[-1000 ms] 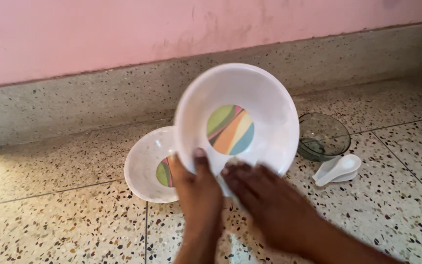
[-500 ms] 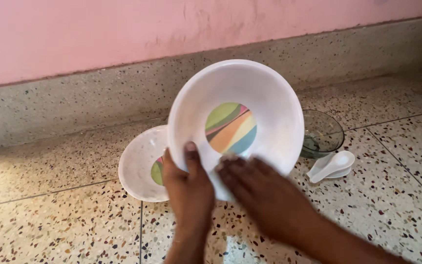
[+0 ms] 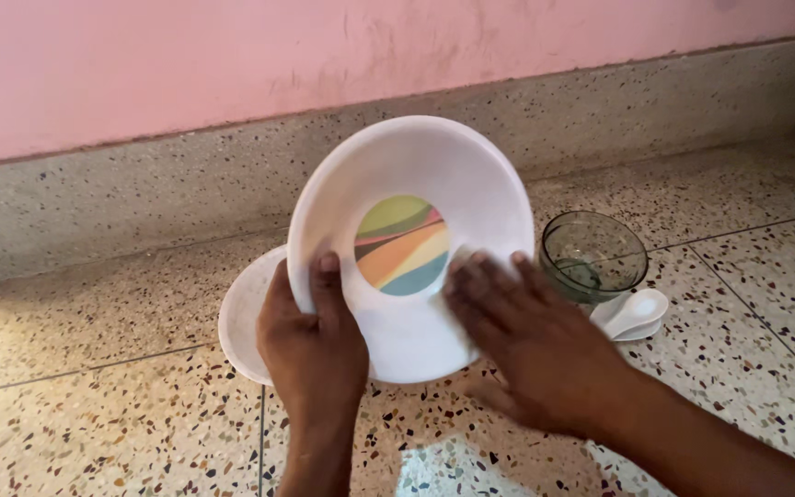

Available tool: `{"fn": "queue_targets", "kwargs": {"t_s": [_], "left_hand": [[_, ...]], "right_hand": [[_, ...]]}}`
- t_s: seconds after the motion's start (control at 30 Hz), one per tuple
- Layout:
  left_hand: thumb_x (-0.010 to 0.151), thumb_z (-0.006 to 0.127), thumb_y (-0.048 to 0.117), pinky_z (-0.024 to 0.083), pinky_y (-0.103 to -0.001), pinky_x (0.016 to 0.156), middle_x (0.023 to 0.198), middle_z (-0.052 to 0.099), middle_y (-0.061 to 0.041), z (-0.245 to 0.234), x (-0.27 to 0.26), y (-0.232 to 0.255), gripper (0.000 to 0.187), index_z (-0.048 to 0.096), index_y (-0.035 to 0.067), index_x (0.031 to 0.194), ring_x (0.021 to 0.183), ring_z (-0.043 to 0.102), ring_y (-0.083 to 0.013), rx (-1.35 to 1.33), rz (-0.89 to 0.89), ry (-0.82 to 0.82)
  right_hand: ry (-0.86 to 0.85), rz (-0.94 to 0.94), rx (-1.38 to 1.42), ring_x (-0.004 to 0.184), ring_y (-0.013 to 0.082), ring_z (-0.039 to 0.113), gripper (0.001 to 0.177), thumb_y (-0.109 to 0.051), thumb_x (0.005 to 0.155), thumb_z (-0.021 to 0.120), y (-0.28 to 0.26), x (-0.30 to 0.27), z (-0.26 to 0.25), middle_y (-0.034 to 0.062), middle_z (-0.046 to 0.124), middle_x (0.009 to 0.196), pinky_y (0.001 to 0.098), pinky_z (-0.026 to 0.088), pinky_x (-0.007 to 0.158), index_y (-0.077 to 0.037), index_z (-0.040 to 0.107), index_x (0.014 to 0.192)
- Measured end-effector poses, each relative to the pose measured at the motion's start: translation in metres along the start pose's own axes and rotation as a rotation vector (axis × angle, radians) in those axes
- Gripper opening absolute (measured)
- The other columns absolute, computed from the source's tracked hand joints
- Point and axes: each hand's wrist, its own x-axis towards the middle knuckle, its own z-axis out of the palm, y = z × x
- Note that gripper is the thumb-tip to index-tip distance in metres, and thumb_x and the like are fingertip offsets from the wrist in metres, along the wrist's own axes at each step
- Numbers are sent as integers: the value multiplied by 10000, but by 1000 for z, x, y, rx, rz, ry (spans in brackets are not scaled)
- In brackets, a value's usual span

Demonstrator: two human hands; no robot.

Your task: The person wipes the inside and outside of two white bowls with a cloth, rotating them to clean all surfaces. The person then places the cleaned bowls on the floor.

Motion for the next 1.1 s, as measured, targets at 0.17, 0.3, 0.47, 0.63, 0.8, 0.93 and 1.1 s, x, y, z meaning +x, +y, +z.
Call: {"fn": "queue_targets", "kwargs": {"t_s": [0.17, 0.3, 0.47, 0.63, 0.8, 0.93, 1.1], "left_hand": [[1053, 545, 302, 562, -302, 637, 877, 770, -112, 4, -5, -7, 362, 662, -30, 1137, 742, 706, -129, -88, 53, 34], [1003, 564, 336, 565, -320, 551, 770, 764, -75, 4, -3, 0, 371, 706, 12, 1113, 633, 717, -130, 54, -18, -113], [986, 584, 413, 562, -318, 544, 705, 764, -75, 12, -9, 6, 416, 747, 43, 1082, 591, 707, -142, 100, 89, -256], [884, 624, 535, 574, -325, 516, 724, 780, -74, 21, -16, 3, 551, 737, 42, 1102, 594, 717, -144, -4, 74, -378], [926, 604, 546, 568, -321, 543, 728, 777, -75, 20, -22, 4, 551, 726, 91, 1211, 612, 735, -128, 32, 155, -423], [912, 675, 435, 551, -356, 531, 656, 761, -99, 11, -17, 5, 365, 764, 214, 1189, 549, 738, -181, 349, 223, -334], [894, 710, 249, 538, -356, 554, 741, 786, -60, 18, -22, -4, 270, 792, 301, 1146, 531, 732, -197, 411, 471, -269]], "right_hand": [[-207, 77, 93, 1541, 257, 242, 496, -479, 1153, 298, 6, 9, -3, 91, 345, 1643, 534, 76, 1267, -203, 364, 1560], [-248, 271, -124, 1483, 256, 228, 637, -263, 963, 350, 24, 14, -18, 133, 311, 1650, 517, 97, 1214, -58, 336, 1566], [-53, 342, -132, 1554, 353, 153, 662, -166, 962, 382, 21, 23, -36, 210, 165, 1678, 515, 125, 1254, 20, 241, 1581], [53, 299, 33, 1560, 389, 101, 690, -187, 986, 408, 4, 44, -47, 239, 63, 1684, 519, 123, 1253, 24, 171, 1599], [1, 179, -66, 1512, 316, 166, 686, -283, 970, 446, 7, 48, -48, 175, 155, 1655, 513, 141, 1198, -83, 234, 1591], [80, 485, 70, 1363, 332, 492, 574, -212, 1031, 521, 37, 36, -59, 186, 497, 1511, 493, 374, 1140, -36, 369, 1555], [162, 387, 226, 969, 237, 739, 357, -160, 967, 666, 27, 33, -69, 116, 745, 1161, 385, 615, 890, -79, 665, 1314]]}}
